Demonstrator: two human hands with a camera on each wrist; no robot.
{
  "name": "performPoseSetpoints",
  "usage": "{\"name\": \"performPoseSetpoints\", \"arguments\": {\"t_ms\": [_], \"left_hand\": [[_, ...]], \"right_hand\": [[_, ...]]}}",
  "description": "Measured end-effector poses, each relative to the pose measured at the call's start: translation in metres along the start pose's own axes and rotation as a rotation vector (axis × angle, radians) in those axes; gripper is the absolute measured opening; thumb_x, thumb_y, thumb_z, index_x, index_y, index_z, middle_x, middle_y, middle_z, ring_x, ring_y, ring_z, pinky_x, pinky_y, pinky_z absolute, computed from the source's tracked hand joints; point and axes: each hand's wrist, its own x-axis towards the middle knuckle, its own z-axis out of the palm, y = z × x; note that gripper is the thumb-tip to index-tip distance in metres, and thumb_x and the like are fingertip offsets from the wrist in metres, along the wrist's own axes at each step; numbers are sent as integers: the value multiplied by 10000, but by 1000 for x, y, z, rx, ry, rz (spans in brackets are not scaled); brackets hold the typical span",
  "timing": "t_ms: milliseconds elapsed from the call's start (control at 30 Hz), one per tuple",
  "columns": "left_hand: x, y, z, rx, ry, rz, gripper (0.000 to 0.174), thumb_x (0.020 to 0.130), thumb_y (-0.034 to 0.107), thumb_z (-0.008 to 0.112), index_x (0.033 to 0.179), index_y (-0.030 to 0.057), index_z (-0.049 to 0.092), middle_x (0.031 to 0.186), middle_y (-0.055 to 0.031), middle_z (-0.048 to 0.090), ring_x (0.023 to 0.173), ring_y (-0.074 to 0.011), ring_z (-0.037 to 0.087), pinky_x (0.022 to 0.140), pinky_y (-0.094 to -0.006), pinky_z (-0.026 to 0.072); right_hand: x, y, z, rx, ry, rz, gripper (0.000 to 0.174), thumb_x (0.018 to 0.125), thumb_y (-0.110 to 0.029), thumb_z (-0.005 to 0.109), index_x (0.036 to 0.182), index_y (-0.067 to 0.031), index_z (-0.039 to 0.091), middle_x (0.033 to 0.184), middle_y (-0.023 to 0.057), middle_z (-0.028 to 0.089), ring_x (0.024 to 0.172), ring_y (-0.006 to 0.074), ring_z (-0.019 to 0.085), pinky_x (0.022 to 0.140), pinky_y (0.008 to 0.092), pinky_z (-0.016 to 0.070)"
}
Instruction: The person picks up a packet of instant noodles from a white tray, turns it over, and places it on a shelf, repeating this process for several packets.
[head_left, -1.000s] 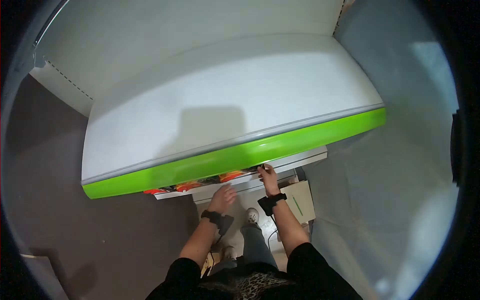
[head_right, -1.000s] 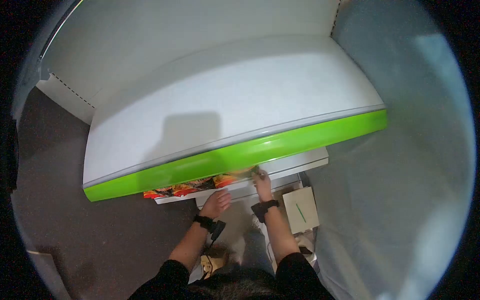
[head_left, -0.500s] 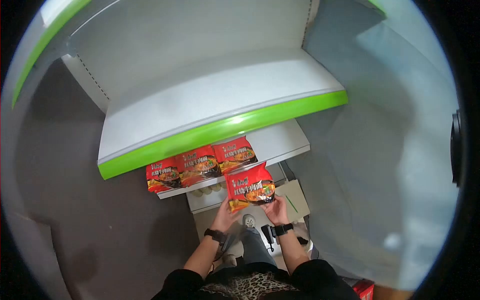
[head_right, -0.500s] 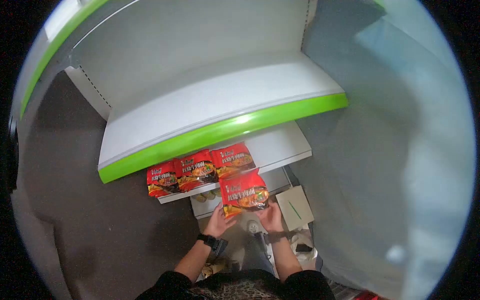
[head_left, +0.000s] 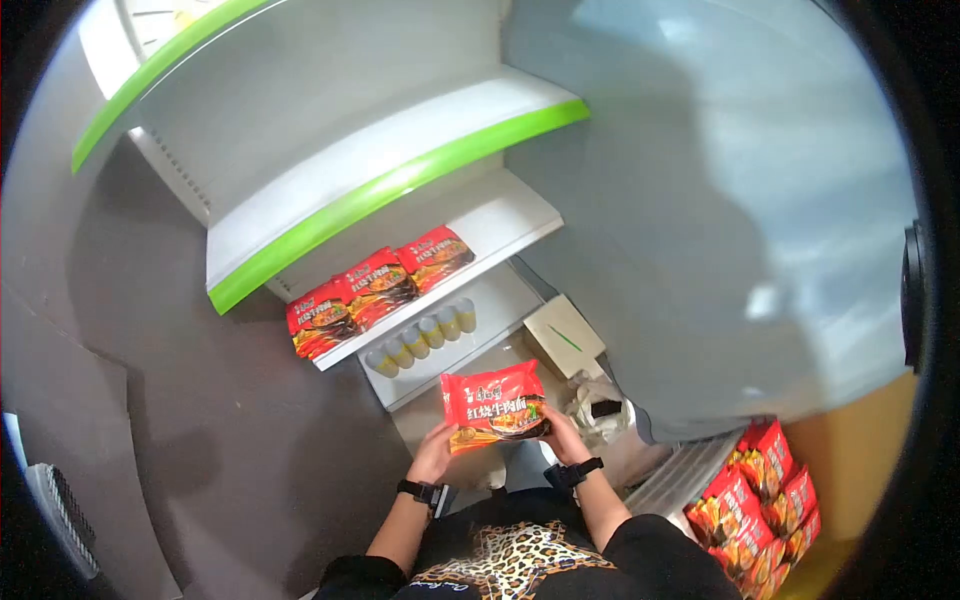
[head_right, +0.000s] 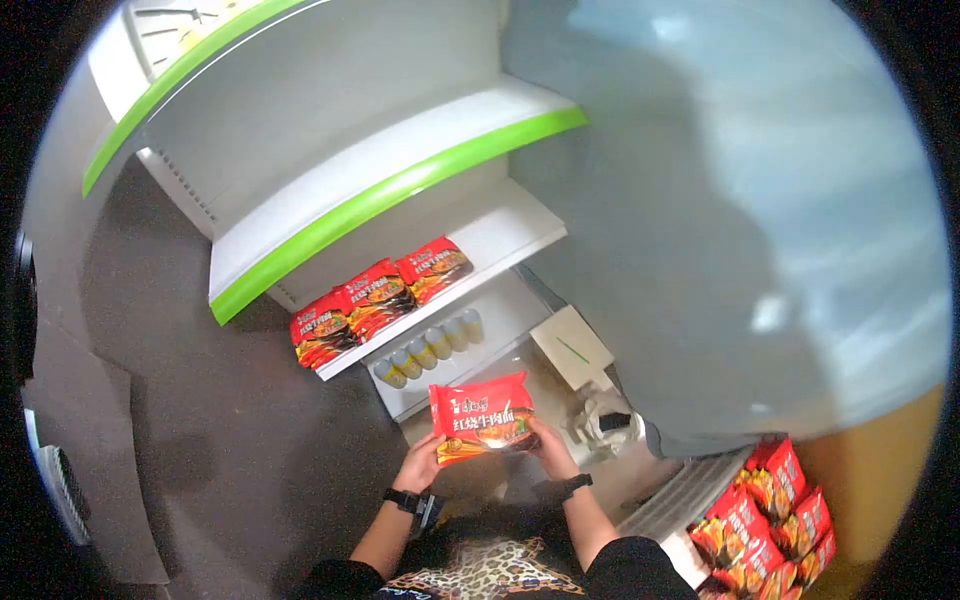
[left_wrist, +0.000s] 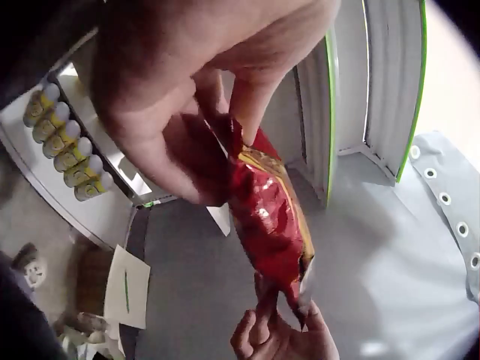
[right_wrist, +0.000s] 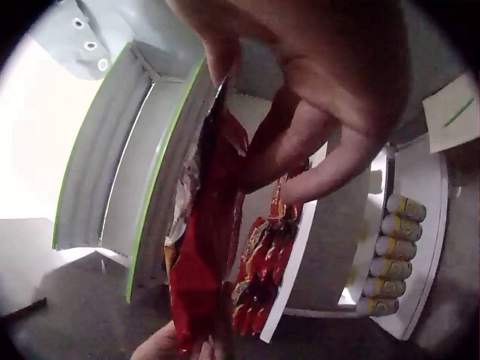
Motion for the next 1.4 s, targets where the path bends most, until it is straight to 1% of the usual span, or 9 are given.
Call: {"name": "performPoseSetpoints", "arguments": {"t_ms": [167, 433, 500, 667, 867, 900, 1000, 1200, 1400], "left_hand": [[-9, -9, 11, 131, -59, -110, 282, 876, 109, 476, 1136, -1, 487, 1087, -86, 566, 983, -181, 550, 852, -327, 437], [-5, -51, 42, 301, -110, -255, 202, 847, 66, 518, 1036, -4, 525, 1007, -80, 586, 917, -169, 568, 799, -308, 450], [-11, -65, 72, 322, -195, -295, 208, 849, 66, 514, 1043, -5, 533, 1007, -72, 589, 907, -162, 571, 791, -302, 452], [-3, -126, 132, 487, -311, -386, 214, 846, 77, 525, 1039, -11, 552, 996, -63, 598, 901, -145, 571, 783, -287, 452], [-25, -203, 259, 778, -436, -430, 196, 840, 96, 546, 997, -15, 585, 938, -52, 618, 854, -116, 584, 739, -246, 466], [-30, -219, 276, 772, -465, -447, 200, 840, 95, 546, 1004, -12, 586, 939, -52, 620, 841, -114, 587, 722, -239, 470], [-42, -248, 303, 782, -522, -458, 212, 839, 94, 546, 1022, -3, 591, 938, -54, 626, 816, -110, 595, 694, -232, 482], [-52, -305, 337, 818, -539, -453, 218, 838, 94, 544, 1028, 0, 594, 933, -53, 629, 815, -110, 602, 700, -224, 484], [-46, -319, 388, 858, -497, -344, 214, 838, 106, 537, 1016, 9, 603, 922, -36, 629, 791, -88, 594, 688, -219, 474]], "right_hand": [[-32, 29, -44, -238, 126, -123, 244, 847, -132, 513, 1052, -12, 571, 903, 29, 617, 816, 102, 557, 722, 236, 429], [-133, 28, -60, -356, 331, -234, 258, 860, -143, 503, 1056, 11, 568, 890, -6, 606, 772, 60, 500, 682, 214, 407], [-143, 53, -92, -497, 409, -411, 253, 862, -161, 501, 1036, 9, 569, 834, -8, 600, 745, 61, 499, 654, 226, 415], [-241, 26, -135, -439, 541, -286, 208, 863, -125, 497, 990, 22, 571, 808, 17, 602, 744, 64, 504, 679, 242, 429], [-340, 26, -212, -615, 928, -478, 193, 860, -122, 508, 985, 11, 573, 745, 27, 578, 693, 105, 510, 659, 247, 425], [-363, 12, -216, -459, 925, -350, 197, 858, -125, 508, 977, 21, 566, 744, 43, 570, 695, 128, 514, 676, 257, 427], [-386, 22, -241, -408, 974, -533, 173, 858, -119, 517, 945, 21, 570, 769, 17, 563, 708, 94, 498, 646, 250, 414], [-422, 23, -293, -84, 971, -544, 73, 834, -69, 551, 866, -11, 521, 736, 0, 542, 673, 53, 480, 577, 203, 384], [-436, -22, -316, -234, 1117, -525, 111, 783, -78, 598, 761, -11, 513, 691, 20, 529, 608, 79, 467, 550, 220, 368]]}}
